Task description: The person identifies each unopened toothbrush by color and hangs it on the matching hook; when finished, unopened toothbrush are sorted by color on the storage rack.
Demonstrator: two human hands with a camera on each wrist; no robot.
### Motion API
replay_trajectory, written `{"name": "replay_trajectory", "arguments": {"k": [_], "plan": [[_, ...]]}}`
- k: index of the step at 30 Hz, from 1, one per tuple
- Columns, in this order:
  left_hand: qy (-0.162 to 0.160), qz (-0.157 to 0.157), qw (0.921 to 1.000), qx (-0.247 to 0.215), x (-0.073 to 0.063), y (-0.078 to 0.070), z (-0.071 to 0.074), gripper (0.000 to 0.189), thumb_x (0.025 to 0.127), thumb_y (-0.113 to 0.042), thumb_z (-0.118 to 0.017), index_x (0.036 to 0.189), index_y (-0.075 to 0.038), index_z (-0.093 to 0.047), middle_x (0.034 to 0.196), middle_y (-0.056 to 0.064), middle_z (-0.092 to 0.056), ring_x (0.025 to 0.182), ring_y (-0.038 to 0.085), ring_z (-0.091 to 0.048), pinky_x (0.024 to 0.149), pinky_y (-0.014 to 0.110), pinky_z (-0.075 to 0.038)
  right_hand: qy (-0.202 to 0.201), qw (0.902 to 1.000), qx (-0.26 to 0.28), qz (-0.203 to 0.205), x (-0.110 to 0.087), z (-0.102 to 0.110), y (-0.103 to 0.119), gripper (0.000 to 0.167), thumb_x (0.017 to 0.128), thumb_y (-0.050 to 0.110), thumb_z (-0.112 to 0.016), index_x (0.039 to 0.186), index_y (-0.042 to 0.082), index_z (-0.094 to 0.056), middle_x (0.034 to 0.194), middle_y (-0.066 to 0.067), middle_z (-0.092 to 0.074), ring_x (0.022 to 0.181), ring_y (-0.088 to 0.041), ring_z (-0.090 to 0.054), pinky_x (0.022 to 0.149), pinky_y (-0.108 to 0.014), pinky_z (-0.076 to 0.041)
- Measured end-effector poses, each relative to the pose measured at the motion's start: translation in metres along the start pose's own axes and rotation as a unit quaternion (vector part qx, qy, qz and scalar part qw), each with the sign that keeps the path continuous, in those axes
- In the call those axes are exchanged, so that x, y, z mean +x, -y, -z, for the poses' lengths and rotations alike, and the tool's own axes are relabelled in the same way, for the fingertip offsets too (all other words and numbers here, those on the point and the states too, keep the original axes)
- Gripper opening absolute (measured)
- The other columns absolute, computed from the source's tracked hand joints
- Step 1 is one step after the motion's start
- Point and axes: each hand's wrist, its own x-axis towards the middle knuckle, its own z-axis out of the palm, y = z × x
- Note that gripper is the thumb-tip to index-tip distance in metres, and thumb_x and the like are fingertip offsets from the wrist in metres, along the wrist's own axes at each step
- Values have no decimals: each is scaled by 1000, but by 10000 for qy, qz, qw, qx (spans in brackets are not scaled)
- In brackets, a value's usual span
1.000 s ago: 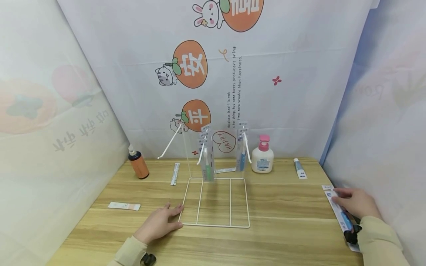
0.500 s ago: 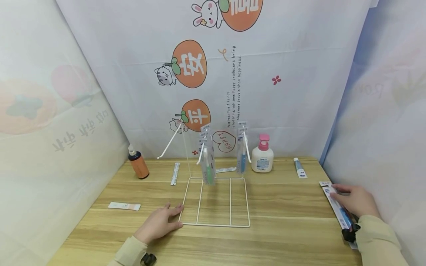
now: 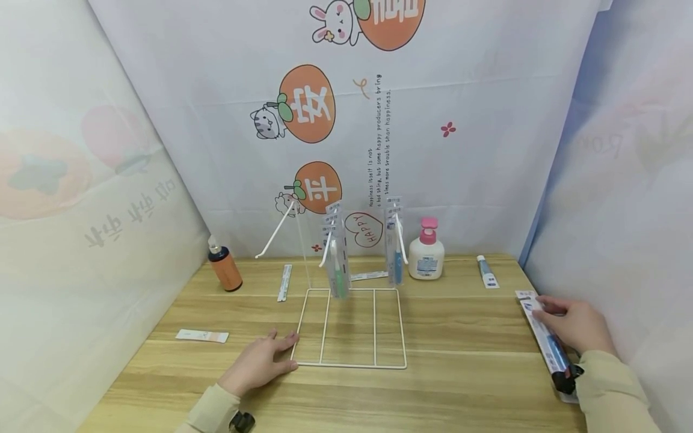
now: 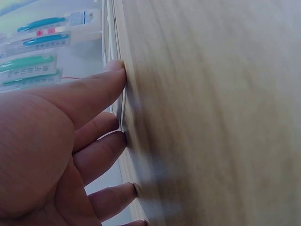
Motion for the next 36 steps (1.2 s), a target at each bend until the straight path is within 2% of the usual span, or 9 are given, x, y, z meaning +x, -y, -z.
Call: {"name": "replay_trajectory", "arguments": {"k": [10,12,15,17,19,23,25,31,36], "plan": [[-5,17,9999,-117,-1,-1,1,65,95,-41,-84,148,-9,-66,152,10,-62,139,62,-49,110,74,-44,122,9992,306,-212,2,-1,24,74,102,58,-70,147,0,-62,142,-39,-58,124,-62,-54,91,-69,-44],[13,20,9999,-128,-1,-1,1,65,95,-41,-84,149,-9,-65,152,11,-62,140,61,-49,110,73,-44,53,9991,393,-142,3,-1,34,73,103,56,-70,148,0,-62,139,-37,-62,123,-59,-57,89,-63,-48],[30,10,9999,-137,-1,-1,1,66,95,-41,-83,149,-8,-65,152,11,-62,140,62,-49,110,72,-44,-161,9983,562,3,1,0,56,67,102,52,-73,147,4,-65,132,-31,-70,105,-17,-71,82,-38,-51],[32,15,9999,-108,-1,0,1,65,96,-41,-82,149,-8,-65,152,11,-62,140,61,-49,111,71,-45,-349,9967,723,124,-2,1,73,62,101,48,-76,146,6,-67,126,-23,-76,93,5,-64,72,-25,-48],[22,-8,10000,-89,-1,-1,1,65,96,-41,-83,149,-8,-65,152,11,-62,139,62,-49,110,72,-45,-476,9945,924,159,-6,5,92,59,100,46,-78,145,8,-69,119,-10,-80,84,20,-54,67,-19,-47],[0,-41,10000,-39,0,-1,1,63,96,-40,-83,148,-8,-66,152,11,-63,138,61,-50,110,74,-44,-882,9860,1383,309,-14,9,129,56,97,41,-83,142,10,-71,109,22,-75,82,15,-64,65,-15,-49],[9,-14,10000,-26,0,-1,1,64,96,-40,-83,149,-9,-66,152,10,-62,139,61,-50,110,74,-43,-1122,9789,1653,436,-19,12,149,52,96,35,-86,140,10,-73,106,30,-72,81,13,-67,66,-13,-50],[29,18,10000,-67,-1,-3,2,65,96,-41,-82,149,-8,-65,153,10,-62,140,61,-49,111,74,-43,-1703,9520,2384,882,-41,22,210,44,91,13,-90,133,7,-77,96,26,-75,77,4,-74,64,-14,-57],[39,38,10000,-71,-2,-4,2,65,95,-41,-83,149,-8,-65,153,9,-61,140,60,-49,111,73,-43,-1987,9289,2663,1637,-63,29,250,45,85,-11,-87,128,2,-78,109,14,-79,86,-1,-75,68,-14,-59]]}}
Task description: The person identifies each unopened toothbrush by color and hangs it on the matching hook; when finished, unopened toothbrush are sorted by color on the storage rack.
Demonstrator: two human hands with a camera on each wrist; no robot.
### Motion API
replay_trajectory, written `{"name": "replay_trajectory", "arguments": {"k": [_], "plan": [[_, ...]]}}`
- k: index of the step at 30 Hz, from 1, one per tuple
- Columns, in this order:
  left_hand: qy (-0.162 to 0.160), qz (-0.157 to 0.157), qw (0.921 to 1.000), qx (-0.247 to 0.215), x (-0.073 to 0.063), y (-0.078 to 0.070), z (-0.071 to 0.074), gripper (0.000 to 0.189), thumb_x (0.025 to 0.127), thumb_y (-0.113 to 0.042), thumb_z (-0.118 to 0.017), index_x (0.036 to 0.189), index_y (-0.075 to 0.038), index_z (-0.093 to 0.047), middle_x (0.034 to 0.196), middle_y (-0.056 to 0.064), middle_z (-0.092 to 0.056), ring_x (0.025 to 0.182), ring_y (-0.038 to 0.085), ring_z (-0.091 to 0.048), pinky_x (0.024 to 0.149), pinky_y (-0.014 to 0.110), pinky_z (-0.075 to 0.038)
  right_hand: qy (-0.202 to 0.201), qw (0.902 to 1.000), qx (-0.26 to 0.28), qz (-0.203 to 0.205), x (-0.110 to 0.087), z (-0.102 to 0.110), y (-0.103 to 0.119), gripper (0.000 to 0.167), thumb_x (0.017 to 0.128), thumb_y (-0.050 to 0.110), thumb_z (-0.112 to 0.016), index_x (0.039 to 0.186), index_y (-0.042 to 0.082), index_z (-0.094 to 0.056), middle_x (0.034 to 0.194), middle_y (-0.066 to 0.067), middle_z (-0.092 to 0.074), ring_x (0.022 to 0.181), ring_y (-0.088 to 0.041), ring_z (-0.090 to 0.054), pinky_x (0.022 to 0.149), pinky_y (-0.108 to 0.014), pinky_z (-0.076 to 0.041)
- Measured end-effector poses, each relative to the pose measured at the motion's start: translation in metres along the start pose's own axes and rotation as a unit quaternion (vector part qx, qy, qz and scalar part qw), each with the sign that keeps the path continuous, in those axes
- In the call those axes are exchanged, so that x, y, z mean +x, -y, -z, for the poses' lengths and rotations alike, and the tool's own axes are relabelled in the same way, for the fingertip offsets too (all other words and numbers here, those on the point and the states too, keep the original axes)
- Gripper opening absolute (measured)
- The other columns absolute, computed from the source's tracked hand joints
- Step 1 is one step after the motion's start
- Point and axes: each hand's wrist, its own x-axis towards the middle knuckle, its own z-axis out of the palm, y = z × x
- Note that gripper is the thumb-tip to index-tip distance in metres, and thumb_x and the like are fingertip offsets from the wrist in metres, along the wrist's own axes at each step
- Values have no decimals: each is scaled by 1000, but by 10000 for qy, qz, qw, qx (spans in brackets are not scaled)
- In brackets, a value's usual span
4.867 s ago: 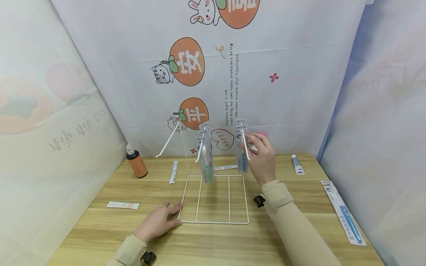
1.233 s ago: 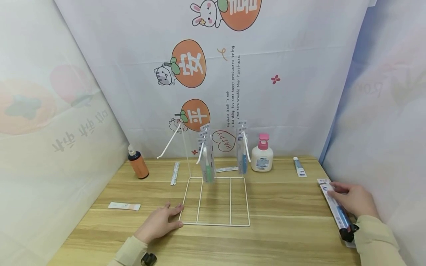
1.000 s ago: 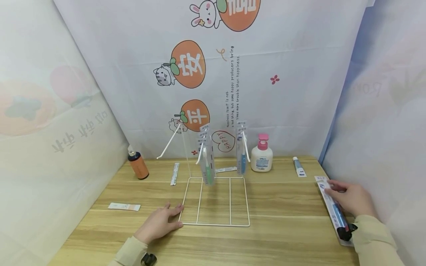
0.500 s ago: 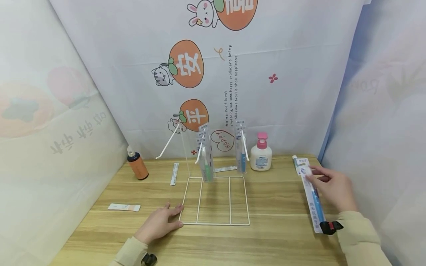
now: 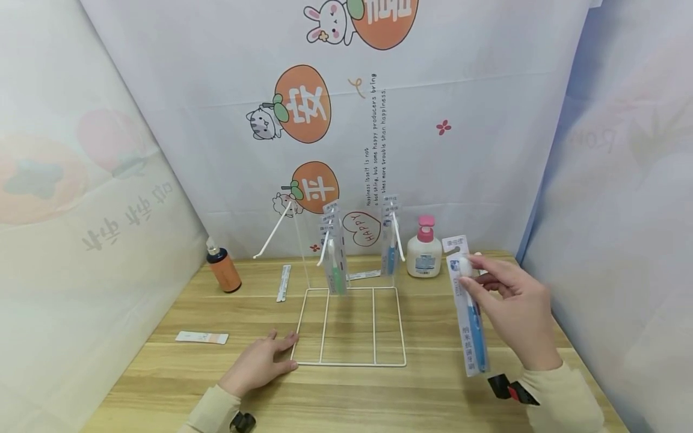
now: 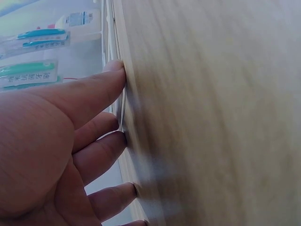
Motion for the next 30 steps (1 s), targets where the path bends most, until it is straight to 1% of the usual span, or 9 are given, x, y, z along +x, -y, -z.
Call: {"name": "replay_trajectory", "arguments": {"k": [2,4,9,11,14,16,19,23,30], "plan": [[-6,10,10000,15,0,0,-1,65,95,-41,-83,149,-9,-65,153,9,-61,140,60,-49,111,72,-44,-23,9987,364,350,-4,-5,13,49,80,-21,-84,125,-3,-78,113,6,-79,87,-5,-74,69,-14,-60],[-2,11,10000,23,0,1,-1,65,96,-41,-83,149,-9,-65,152,9,-62,141,59,-49,111,71,-44,-40,9926,958,743,-7,-10,23,51,75,-31,-80,122,-11,-75,114,-5,-79,87,-10,-75,68,-15,-60],[-13,-8,10000,-7,0,1,-1,65,95,-40,-84,149,-8,-66,151,10,-63,140,61,-49,111,72,-44,123,9562,2469,1564,-15,-27,40,47,73,-38,-75,118,-26,-67,112,-23,-75,88,-17,-73,66,-17,-59],[-21,-20,10000,-19,0,1,-1,65,95,-40,-84,148,-8,-66,151,11,-63,140,61,-49,110,72,-44,159,9468,2716,1717,-16,-33,45,45,74,-36,-75,118,-27,-66,112,-25,-73,89,-18,-73,67,-18,-59],[-30,-33,10000,-12,0,0,-1,65,95,-40,-83,149,-8,-65,152,10,-62,139,61,-49,110,72,-45,102,9434,2777,1811,-17,-42,49,46,74,-36,-76,117,-28,-66,113,-26,-72,90,-18,-73,68,-18,-59],[-34,-50,10000,9,0,1,-1,65,95,-41,-83,149,-8,-65,151,11,-63,139,62,-49,110,73,-45,47,9433,2768,1831,-17,-48,50,45,73,-36,-76,117,-27,-66,113,-28,-72,90,-18,-73,70,-18,-60],[-26,-46,10000,24,0,1,-1,65,95,-41,-83,149,-9,-65,151,11,-63,139,62,-49,110,73,-44,-52,9493,2544,1847,-18,-56,49,45,73,-35,-77,116,-26,-68,112,-30,-72,90,-17,-73,72,-18,-61],[-13,-13,10000,-25,0,1,-1,65,95,-41,-83,149,-9,-65,152,10,-62,140,61,-49,110,73,-43,-214,9640,1917,1828,-18,-66,49,49,69,-36,-79,115,-20,-72,109,-29,-72,88,-13,-73,69,-17,-60],[-5,-1,10000,-45,-1,-1,0,66,95,-42,-83,150,-9,-65,153,9,-61,140,61,-48,111,73,-44,-516,9778,1030,1752,-13,-83,41,56,63,-32,-84,115,-10,-78,105,-25,-75,86,-6,-70,77,-14,-59]]}}
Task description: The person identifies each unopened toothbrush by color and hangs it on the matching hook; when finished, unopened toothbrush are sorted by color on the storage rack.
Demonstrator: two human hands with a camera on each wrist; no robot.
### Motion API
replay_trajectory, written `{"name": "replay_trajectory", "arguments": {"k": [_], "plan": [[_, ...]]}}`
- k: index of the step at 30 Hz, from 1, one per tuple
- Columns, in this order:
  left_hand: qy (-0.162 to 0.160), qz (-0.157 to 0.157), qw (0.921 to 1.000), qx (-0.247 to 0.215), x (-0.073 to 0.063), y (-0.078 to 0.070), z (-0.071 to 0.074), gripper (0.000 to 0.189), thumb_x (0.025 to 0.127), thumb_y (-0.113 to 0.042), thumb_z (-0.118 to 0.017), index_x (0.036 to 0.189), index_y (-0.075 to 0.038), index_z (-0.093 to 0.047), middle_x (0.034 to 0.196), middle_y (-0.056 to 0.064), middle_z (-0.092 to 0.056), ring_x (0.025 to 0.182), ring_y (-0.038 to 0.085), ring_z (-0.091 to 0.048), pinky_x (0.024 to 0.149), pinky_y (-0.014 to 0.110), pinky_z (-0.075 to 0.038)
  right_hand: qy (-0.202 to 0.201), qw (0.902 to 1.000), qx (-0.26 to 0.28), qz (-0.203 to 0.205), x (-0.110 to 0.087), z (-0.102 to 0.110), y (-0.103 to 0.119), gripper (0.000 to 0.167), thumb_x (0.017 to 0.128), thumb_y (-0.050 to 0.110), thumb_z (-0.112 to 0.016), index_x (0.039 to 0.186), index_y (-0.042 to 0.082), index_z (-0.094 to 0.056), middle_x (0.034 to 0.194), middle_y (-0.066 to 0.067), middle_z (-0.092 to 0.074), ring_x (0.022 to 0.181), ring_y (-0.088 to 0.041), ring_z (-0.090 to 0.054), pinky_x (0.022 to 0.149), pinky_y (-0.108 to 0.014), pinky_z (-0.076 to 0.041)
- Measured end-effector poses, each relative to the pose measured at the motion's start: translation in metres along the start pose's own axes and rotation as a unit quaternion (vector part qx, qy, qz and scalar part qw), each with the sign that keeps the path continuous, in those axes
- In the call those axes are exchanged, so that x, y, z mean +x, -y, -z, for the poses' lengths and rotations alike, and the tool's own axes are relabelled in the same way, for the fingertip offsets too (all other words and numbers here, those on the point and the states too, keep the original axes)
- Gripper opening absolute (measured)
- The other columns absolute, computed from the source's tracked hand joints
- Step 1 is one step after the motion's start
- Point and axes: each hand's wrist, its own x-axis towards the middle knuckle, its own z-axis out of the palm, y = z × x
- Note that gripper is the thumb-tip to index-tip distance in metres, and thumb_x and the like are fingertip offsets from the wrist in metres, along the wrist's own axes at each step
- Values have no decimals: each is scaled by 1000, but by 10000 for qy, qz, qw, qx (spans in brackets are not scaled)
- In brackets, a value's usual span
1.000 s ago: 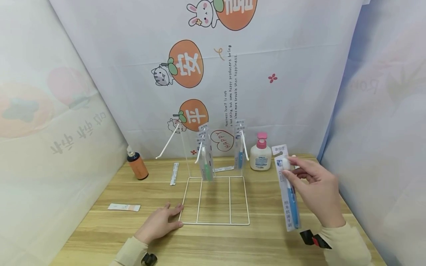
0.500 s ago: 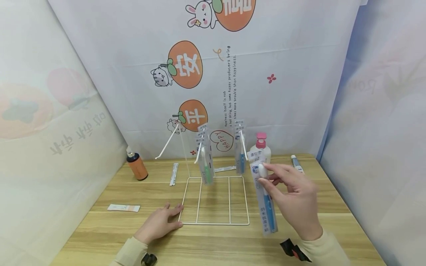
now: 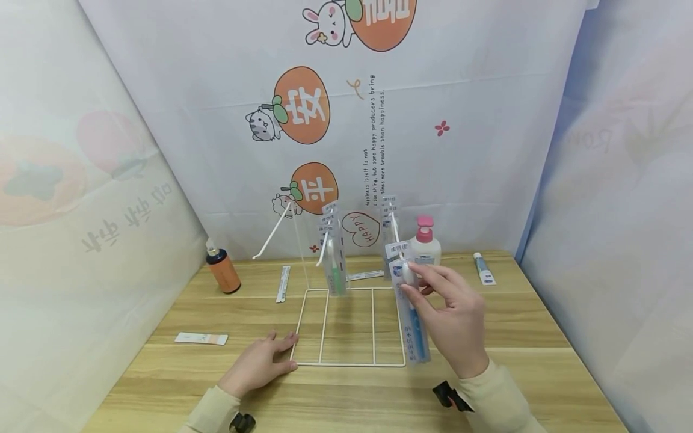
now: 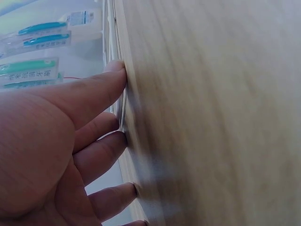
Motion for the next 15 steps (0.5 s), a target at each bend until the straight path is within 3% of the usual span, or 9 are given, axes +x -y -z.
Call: {"name": "replay_trajectory", "arguments": {"k": [8,12,15], "plan": [[5,-64,10000,-17,0,-1,0,66,95,-41,-84,149,-8,-65,152,11,-62,139,62,-49,110,73,-44,-205,9970,-736,-160,6,-17,-15,50,70,-21,-90,116,-3,-81,104,-18,-77,82,-1,-66,72,-9,-55],[0,-72,10000,-57,0,-1,0,66,94,-40,-84,149,-7,-65,152,12,-62,139,63,-49,110,73,-44,-368,9959,-810,-172,12,-24,-21,47,72,-18,-92,116,-3,-82,104,-18,-77,81,0,-67,72,-11,-56],[-16,-56,10000,-70,1,-1,1,66,94,-40,-84,149,-7,-65,153,12,-61,139,63,-49,110,74,-44,-475,9957,-791,-130,14,-30,-34,47,75,-14,-93,118,0,-82,108,-16,-78,79,-9,-69,72,-12,-56]]}}
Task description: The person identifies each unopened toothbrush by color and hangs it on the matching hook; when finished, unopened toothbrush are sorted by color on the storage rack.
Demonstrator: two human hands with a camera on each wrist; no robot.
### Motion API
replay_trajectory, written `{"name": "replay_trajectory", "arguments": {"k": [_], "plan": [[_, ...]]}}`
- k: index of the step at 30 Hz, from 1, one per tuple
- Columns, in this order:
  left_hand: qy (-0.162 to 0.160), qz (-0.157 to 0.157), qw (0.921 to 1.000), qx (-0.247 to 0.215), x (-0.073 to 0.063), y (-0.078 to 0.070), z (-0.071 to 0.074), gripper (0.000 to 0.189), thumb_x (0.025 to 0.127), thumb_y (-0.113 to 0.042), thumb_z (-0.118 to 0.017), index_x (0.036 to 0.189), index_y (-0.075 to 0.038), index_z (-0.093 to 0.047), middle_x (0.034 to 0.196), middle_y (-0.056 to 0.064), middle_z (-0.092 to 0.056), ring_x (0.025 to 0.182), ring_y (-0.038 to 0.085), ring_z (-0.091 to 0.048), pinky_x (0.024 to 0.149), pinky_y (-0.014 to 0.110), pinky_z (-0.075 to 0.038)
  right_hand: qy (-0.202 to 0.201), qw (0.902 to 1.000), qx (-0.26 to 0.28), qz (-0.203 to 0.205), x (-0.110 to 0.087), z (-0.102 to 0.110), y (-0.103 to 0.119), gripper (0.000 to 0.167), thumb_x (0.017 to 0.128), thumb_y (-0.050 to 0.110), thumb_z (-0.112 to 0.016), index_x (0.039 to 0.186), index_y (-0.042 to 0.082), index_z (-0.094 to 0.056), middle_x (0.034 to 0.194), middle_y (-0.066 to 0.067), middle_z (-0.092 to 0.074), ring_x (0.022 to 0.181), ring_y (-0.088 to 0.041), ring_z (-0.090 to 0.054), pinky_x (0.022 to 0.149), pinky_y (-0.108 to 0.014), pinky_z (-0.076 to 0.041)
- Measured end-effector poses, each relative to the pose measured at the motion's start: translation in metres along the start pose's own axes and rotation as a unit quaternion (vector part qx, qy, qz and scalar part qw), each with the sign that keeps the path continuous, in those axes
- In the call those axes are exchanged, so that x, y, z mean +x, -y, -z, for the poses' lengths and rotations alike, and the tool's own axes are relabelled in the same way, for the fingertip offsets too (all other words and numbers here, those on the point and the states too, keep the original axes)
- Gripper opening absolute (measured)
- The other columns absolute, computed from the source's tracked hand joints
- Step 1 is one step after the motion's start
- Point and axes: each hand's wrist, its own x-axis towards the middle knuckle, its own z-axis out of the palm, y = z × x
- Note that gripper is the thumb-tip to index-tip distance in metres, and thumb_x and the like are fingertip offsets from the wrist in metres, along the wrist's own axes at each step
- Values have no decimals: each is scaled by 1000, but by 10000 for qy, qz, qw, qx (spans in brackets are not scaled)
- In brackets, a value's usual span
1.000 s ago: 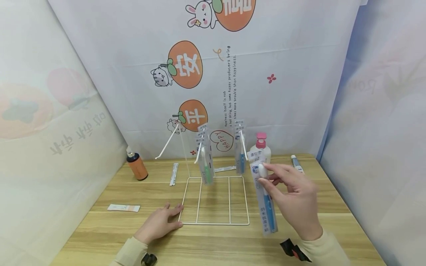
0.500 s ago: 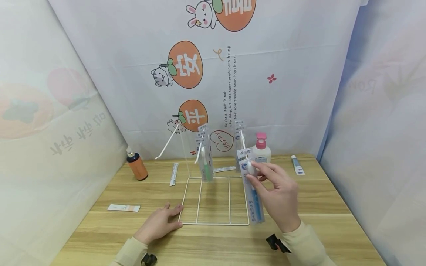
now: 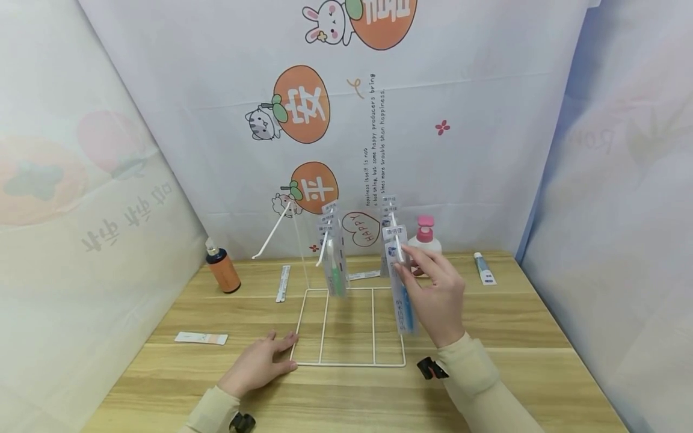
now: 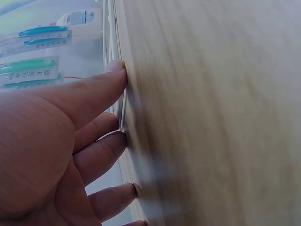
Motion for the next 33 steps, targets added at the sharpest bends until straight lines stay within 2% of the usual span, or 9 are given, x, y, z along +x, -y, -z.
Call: {"name": "replay_trajectory", "arguments": {"k": [2,5,12,16,22,29,33], "plan": [[-17,7,10000,8,0,0,0,66,94,-40,-84,148,-8,-66,153,12,-61,138,63,-49,109,74,-44,-62,10000,-16,65,0,-5,-12,46,76,-11,-94,119,1,-82,112,-17,-77,77,-17,-70,70,-12,-56],[-37,5,10000,50,1,-1,1,65,94,-40,-84,148,-7,-66,153,12,-61,138,62,-50,108,75,-45,-222,9995,-58,219,4,-13,-18,44,77,-9,-94,118,-1,-81,114,-20,-74,72,-28,-67,69,-13,-55],[-43,-2,10000,49,0,-4,2,63,94,-38,-85,147,-7,-67,152,13,-62,137,62,-51,107,74,-46,-429,9983,-182,340,7,-27,-35,42,78,-5,-95,116,-1,-81,115,-22,-72,83,-24,-68,70,-10,-54],[-18,-5,10000,41,0,-4,0,64,95,-38,-84,147,-7,-67,153,12,-62,138,62,-51,107,74,-46,-484,9982,-178,297,8,-32,-42,42,77,-6,-95,116,-2,-80,115,-23,-71,86,-29,-71,73,-5,-51],[39,30,9999,115,3,-3,0,64,95,-41,-83,148,-9,-66,153,11,-61,139,61,-51,107,73,-47,-540,9979,-140,335,9,-33,-45,43,77,-6,-96,117,-2,-80,115,-23,-71,87,-34,-74,73,-5,-53],[137,13,9994,327,6,-2,5,64,93,-41,-86,148,-12,-68,147,14,-67,136,60,-54,105,71,-50,-311,9989,-251,259,8,-32,-47,47,83,-3,-92,126,-1,-74,116,-21,-71,86,-31,-74,71,-10,-57],[79,-176,9995,242,7,-2,14,61,91,-37,-88,143,-11,-70,141,13,-71,129,48,-64,105,64,-53,-139,9995,-268,101,3,-28,-53,58,84,-1,-91,136,0,-68,118,-22,-72,87,-36,-74,70,-16,-59]]}}
